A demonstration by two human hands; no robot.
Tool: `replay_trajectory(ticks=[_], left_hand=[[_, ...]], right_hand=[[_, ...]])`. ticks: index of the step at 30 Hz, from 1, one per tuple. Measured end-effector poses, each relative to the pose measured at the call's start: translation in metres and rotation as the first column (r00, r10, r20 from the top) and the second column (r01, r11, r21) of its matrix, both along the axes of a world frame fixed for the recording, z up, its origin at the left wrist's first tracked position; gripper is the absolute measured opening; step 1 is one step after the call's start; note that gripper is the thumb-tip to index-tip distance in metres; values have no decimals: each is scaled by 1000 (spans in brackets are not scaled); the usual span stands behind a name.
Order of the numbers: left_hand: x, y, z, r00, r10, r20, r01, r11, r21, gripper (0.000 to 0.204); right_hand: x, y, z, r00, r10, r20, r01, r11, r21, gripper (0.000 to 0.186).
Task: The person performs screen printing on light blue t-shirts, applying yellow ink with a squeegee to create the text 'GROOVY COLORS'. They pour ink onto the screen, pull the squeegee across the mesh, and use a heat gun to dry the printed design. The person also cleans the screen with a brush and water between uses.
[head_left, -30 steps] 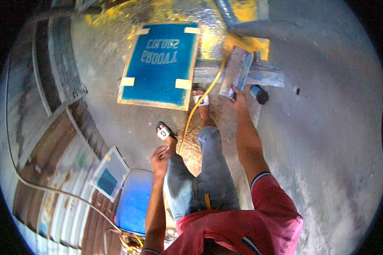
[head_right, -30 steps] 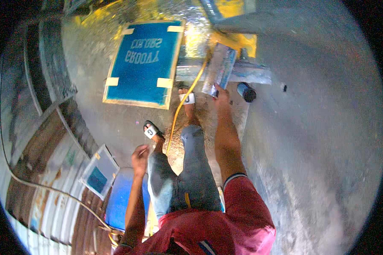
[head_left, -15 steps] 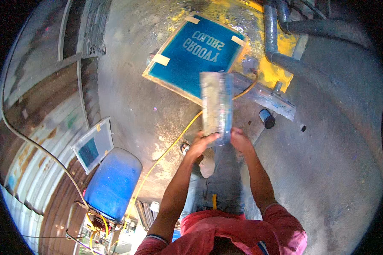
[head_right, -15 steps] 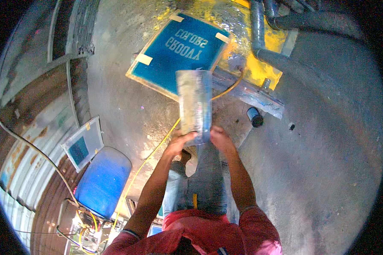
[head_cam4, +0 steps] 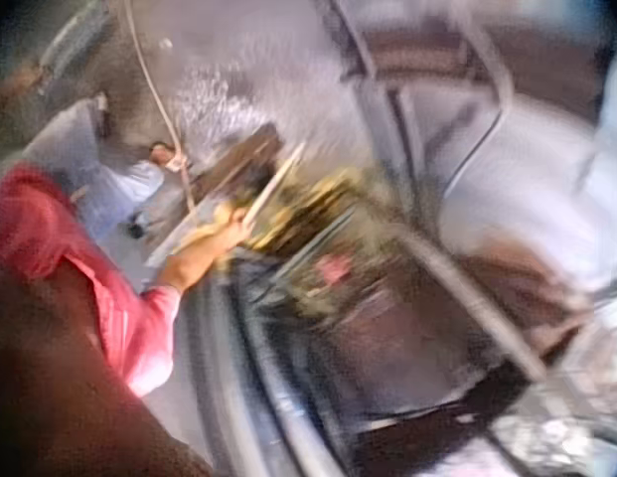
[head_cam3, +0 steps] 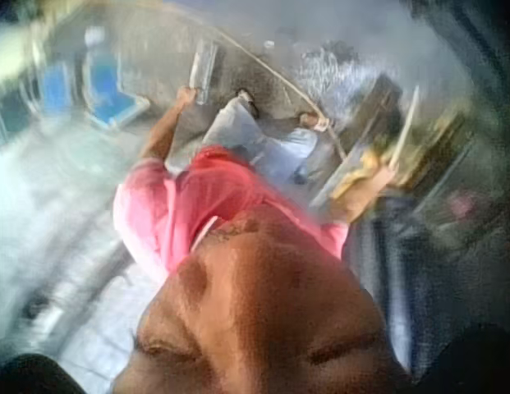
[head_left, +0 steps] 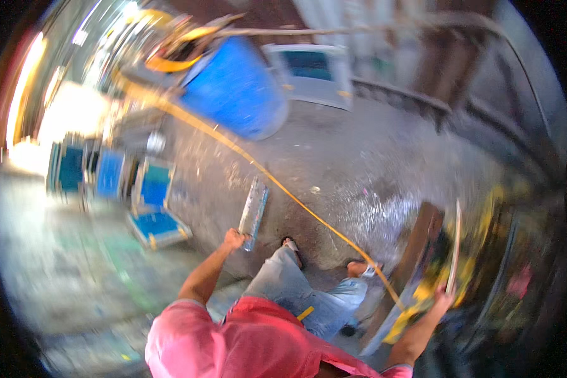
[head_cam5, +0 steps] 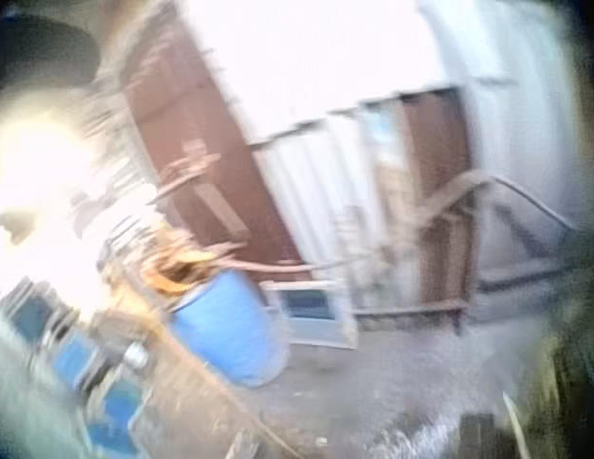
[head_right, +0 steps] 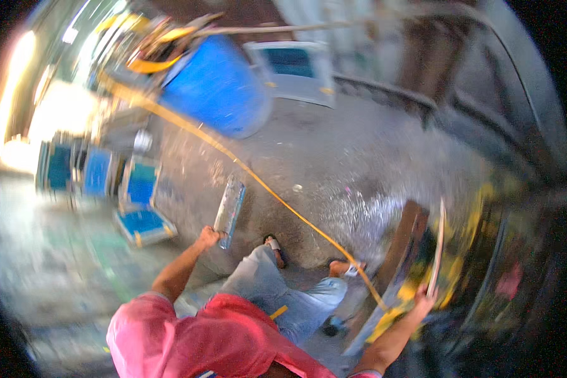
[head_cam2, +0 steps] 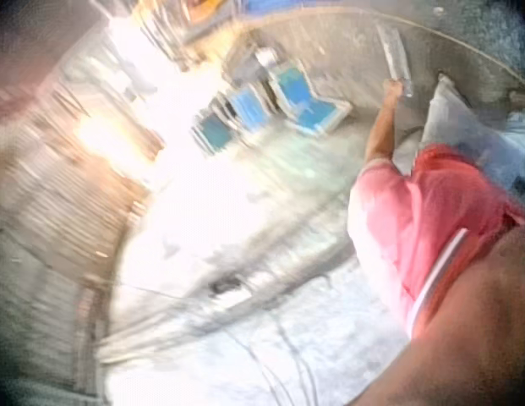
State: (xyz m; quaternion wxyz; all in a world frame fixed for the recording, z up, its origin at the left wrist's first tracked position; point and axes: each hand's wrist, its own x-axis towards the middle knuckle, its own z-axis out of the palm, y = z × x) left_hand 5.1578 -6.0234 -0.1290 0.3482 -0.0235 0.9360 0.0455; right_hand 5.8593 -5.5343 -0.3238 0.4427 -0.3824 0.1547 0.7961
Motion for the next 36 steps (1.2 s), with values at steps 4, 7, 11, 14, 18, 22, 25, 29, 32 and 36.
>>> replay_trajectory(ticks=[4,7,11,14,18,22,25,29,32,36], left_hand=[[10,-173,-47,914,394,-94,-366,903,225,40],[33,-240,-44,838,543,-50,-511,813,278,40],[38,-302,-37,723,690,11,-665,692,283,41],[28,-335,-34,636,765,98,-760,600,251,42],[6,-376,-51,536,842,63,-840,524,143,43],[-12,-412,-81,387,909,158,-915,357,185,39],[-34,-468,-145,27,899,437,-990,83,-110,36],[-93,-516,-128,-59,732,679,-933,200,-297,64],[-174,-532,-98,-12,772,636,-937,213,-277,67],[-272,-561,-104,-150,852,501,-984,-78,-161,60]], right_hand=[[-74,-16,109,888,-83,453,200,955,-218,37],[-144,-90,176,808,139,572,-218,974,70,41],[-227,-107,203,449,407,796,-518,844,-140,49],[-348,-134,219,-170,550,818,-780,432,-452,46],[-503,-169,214,-862,-89,498,-458,-282,-843,43],[-645,-211,184,-809,-490,324,-135,-381,-915,40],[-802,-276,133,-732,-627,268,-18,-375,-927,42],[-1006,-406,159,-522,-749,407,21,-488,-872,45],[-1114,-459,170,-585,-688,430,-95,-469,-878,46],[-1271,-523,161,-484,-628,609,-326,-517,-792,53]])
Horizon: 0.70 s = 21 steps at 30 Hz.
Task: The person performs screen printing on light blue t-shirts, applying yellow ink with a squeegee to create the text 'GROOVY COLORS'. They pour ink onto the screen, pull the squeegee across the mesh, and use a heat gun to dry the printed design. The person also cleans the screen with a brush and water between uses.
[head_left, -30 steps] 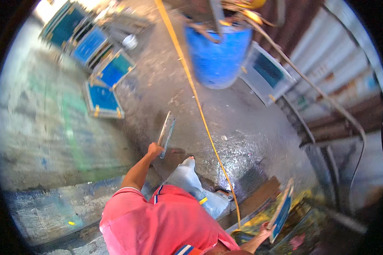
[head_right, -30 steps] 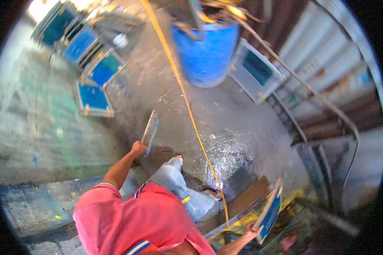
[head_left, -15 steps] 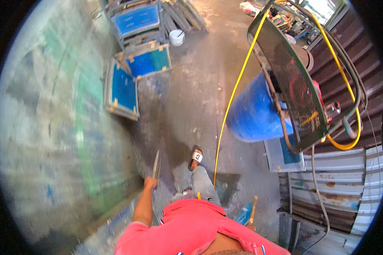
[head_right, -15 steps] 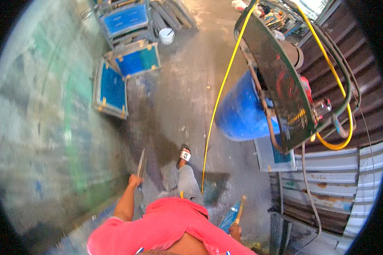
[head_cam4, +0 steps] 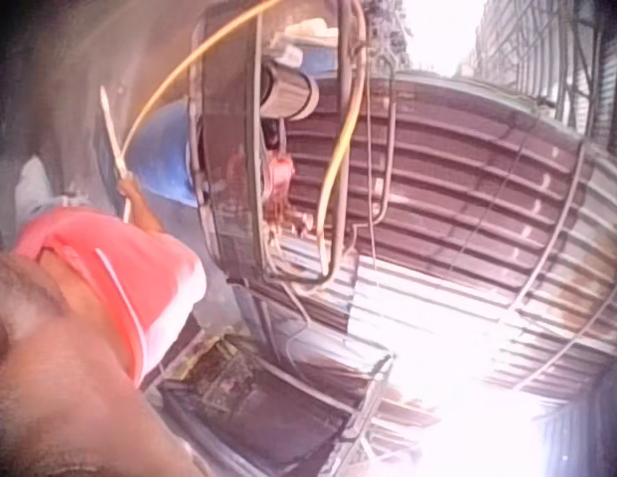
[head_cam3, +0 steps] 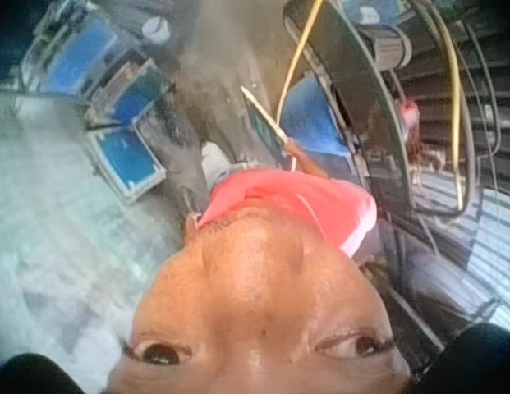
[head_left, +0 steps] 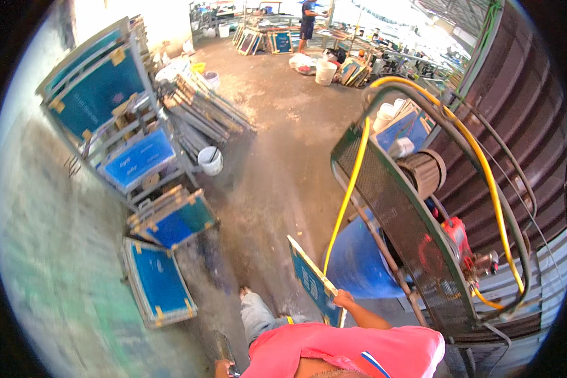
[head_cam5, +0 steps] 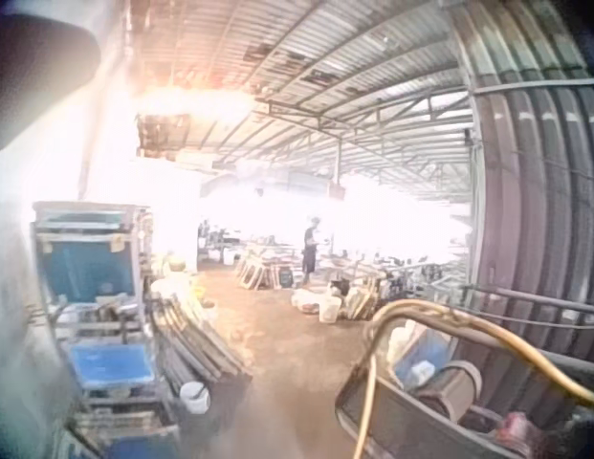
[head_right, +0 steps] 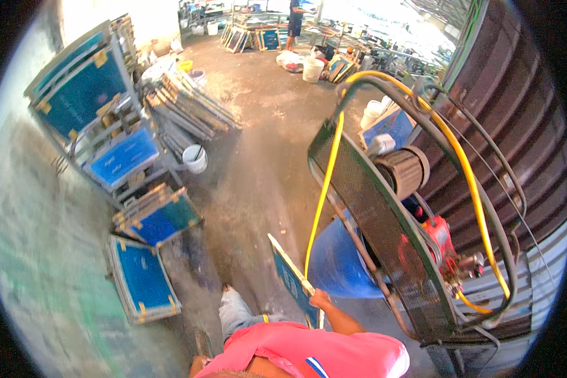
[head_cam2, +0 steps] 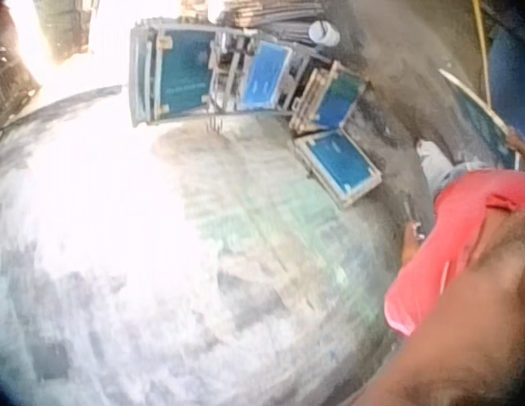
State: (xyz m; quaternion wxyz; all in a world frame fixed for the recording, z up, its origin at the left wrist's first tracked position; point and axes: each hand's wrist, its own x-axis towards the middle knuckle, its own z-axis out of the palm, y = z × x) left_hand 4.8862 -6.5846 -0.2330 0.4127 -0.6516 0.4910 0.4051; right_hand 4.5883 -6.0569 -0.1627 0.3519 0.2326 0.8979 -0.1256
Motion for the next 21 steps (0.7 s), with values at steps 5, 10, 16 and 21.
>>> replay_trajectory(ticks=[5,10,16,21], left_hand=[[-173,-62,-21,994,-89,-61,89,996,-1,53],[-398,-122,-19,931,-365,-27,366,928,77,46],[-702,-166,-2,752,-639,-162,630,769,-110,41],[-935,-142,12,645,-732,-219,709,680,-187,35]], right_hand=[[-198,-89,-12,993,69,-92,-76,994,-75,49],[-303,-119,13,984,-180,-12,173,961,-215,47],[-400,-166,14,905,-424,-17,419,899,-130,50],[-500,-157,-29,799,-589,120,601,792,-108,40]])
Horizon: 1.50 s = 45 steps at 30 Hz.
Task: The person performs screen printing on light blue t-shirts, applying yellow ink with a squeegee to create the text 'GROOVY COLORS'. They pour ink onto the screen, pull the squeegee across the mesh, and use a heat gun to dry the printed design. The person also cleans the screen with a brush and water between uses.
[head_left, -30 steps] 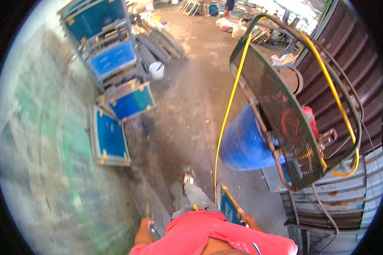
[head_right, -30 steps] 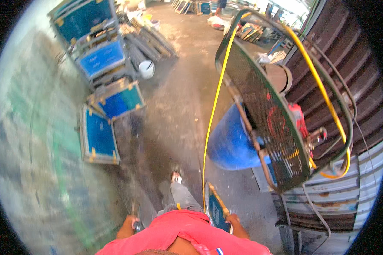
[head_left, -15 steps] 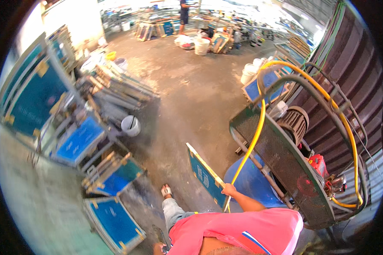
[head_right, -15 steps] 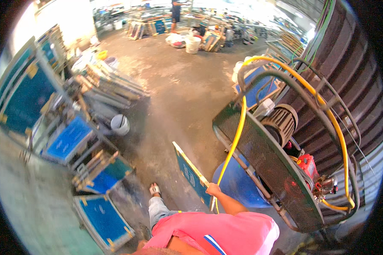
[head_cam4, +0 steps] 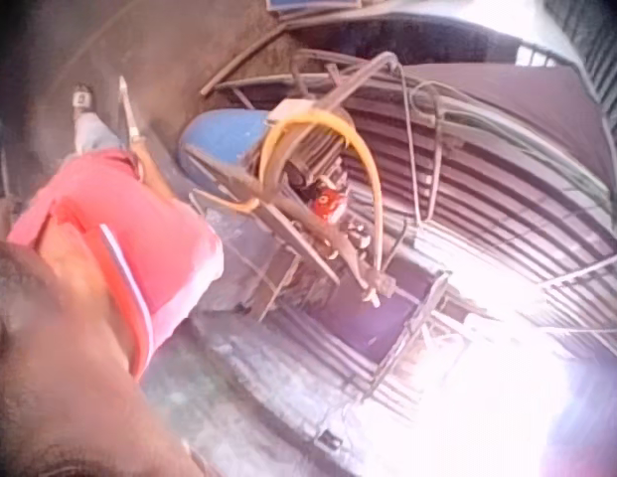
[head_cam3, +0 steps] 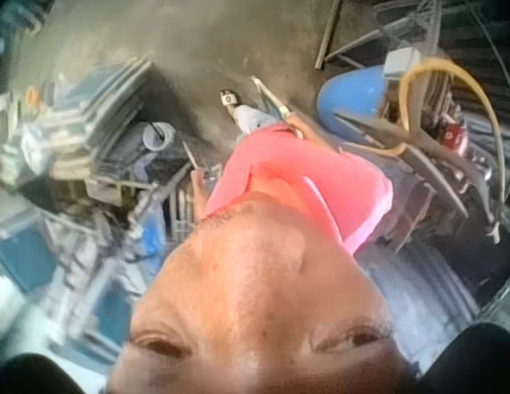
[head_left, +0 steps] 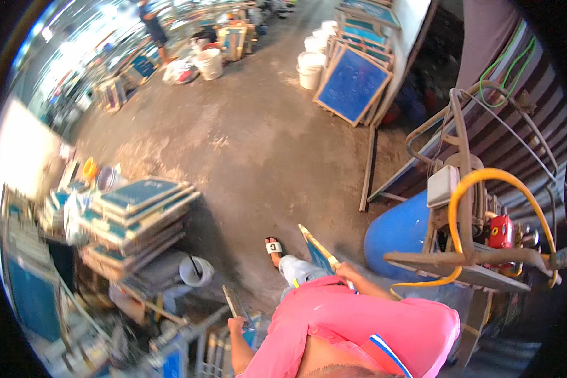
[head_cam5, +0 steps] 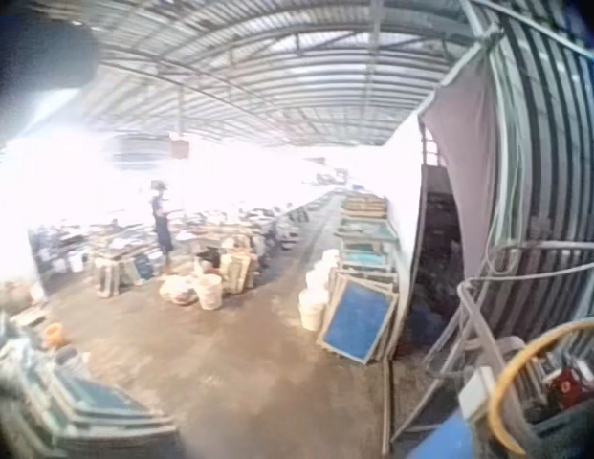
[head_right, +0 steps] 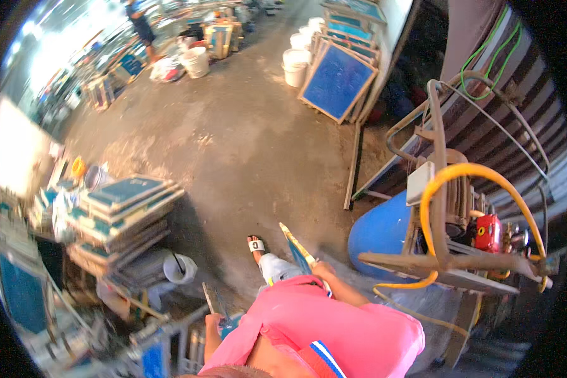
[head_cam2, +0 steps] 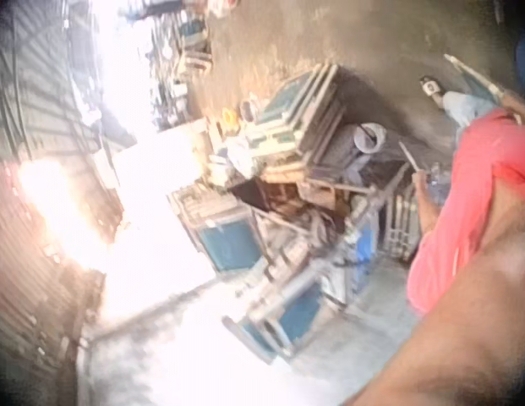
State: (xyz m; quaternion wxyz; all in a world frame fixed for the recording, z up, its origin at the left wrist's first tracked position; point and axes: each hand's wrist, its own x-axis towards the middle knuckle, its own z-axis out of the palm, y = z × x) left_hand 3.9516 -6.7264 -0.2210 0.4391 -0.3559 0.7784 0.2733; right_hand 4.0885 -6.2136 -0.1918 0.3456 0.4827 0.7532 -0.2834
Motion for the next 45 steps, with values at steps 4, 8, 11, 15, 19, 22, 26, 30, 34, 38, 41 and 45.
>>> replay_trajectory(ticks=[4,8,11,15,19,22,26,30,34,38,41,45], left_hand=[[-146,36,21,964,261,-47,-253,957,139,27],[-247,79,72,985,166,-43,-162,984,81,28],[-336,115,27,999,-37,7,36,996,84,29],[-416,160,6,982,-70,173,68,997,20,34],[-542,219,-8,897,-399,189,404,915,12,38],[-630,280,-9,859,-463,217,487,871,-70,39],[-797,364,-15,673,-715,188,737,671,-87,35],[-972,518,0,541,-837,84,840,533,-100,38],[-1087,629,-3,803,-578,-143,563,816,-132,38],[-1177,739,38,899,-406,-162,411,912,-4,37],[-1215,793,48,814,-485,-319,458,874,-160,37],[-1298,904,49,908,-375,-187,362,927,-101,31]], right_hand=[[-110,34,5,995,87,55,-84,995,-53,42],[-191,76,-15,963,214,166,-182,965,-189,45],[-240,109,-1,972,171,164,-155,982,-106,51],[-367,156,3,970,165,180,-138,978,-154,53],[-439,221,-6,984,-46,171,64,993,-102,52],[-502,260,30,915,-369,161,372,928,6,51],[-602,307,47,877,-463,128,466,885,1,49],[-705,382,33,947,-315,58,315,949,6,48],[-831,508,-14,941,-336,37,336,942,-1,55],[-959,642,-27,882,-471,-25,468,880,-80,55],[-1068,727,-11,872,-485,-59,470,866,-170,54],[-1147,862,-53,832,-553,-43,518,803,-293,51]])
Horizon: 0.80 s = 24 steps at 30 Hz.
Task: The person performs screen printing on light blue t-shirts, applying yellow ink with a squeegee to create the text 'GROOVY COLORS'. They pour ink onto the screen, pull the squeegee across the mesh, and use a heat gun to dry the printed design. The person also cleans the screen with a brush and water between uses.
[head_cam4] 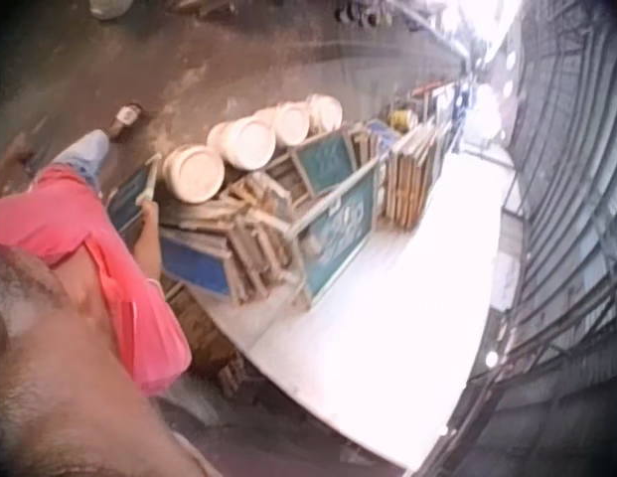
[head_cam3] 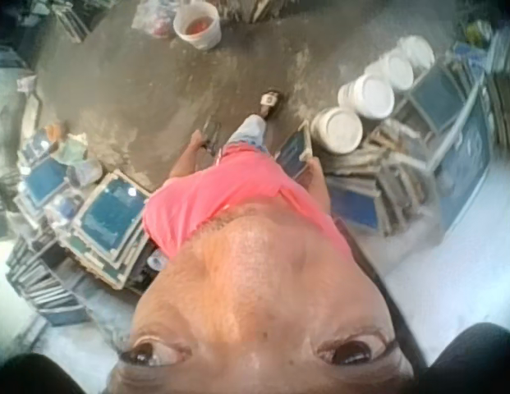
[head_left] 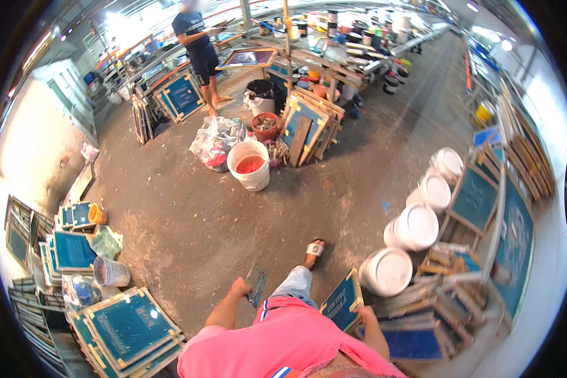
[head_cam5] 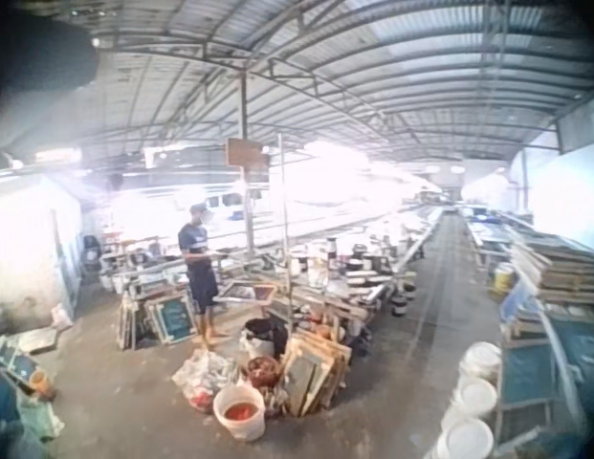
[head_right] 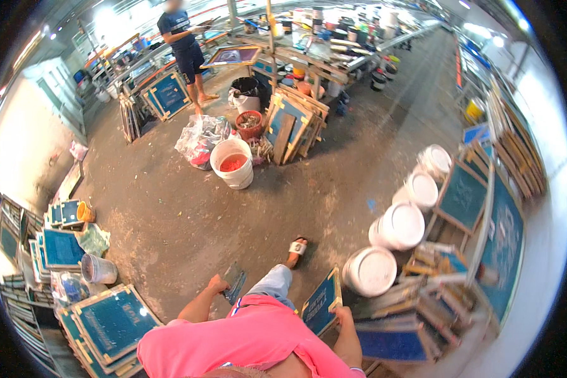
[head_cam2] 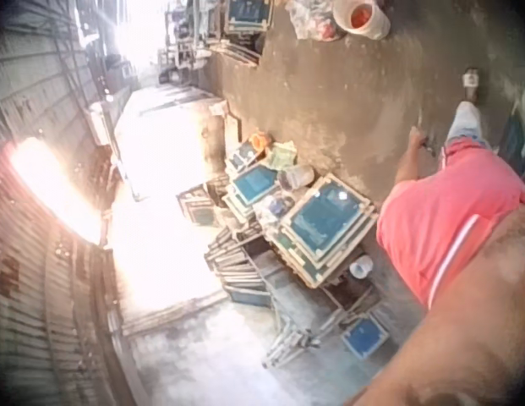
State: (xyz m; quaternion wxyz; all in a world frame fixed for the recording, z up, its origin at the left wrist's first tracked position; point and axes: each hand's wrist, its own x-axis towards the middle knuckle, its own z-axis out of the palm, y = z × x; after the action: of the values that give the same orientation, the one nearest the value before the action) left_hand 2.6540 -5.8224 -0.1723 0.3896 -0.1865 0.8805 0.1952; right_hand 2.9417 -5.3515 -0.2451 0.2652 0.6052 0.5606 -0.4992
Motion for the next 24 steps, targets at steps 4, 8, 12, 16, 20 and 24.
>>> replay_trajectory(ticks=[4,8,12,16,20,24], left_hand=[[-126,107,-22,971,-204,122,207,978,-18,31],[-227,242,10,924,-382,12,382,922,-60,34],[-358,405,37,862,-476,-173,476,878,-48,38],[-491,585,59,846,-453,-281,518,824,230,48],[-589,734,87,952,-122,-282,272,759,591,40],[-673,903,124,991,120,-65,25,312,950,35]], right_hand=[[-52,107,-52,956,-90,-277,81,996,-46,47],[-136,144,16,1000,7,-20,-3,977,213,41],[-211,213,30,999,38,-24,-30,966,256,40],[-283,312,14,994,113,-1,-107,948,300,39],[-399,446,60,998,-51,-38,57,978,200,38],[-411,615,-18,916,-381,-127,393,916,78,39]])
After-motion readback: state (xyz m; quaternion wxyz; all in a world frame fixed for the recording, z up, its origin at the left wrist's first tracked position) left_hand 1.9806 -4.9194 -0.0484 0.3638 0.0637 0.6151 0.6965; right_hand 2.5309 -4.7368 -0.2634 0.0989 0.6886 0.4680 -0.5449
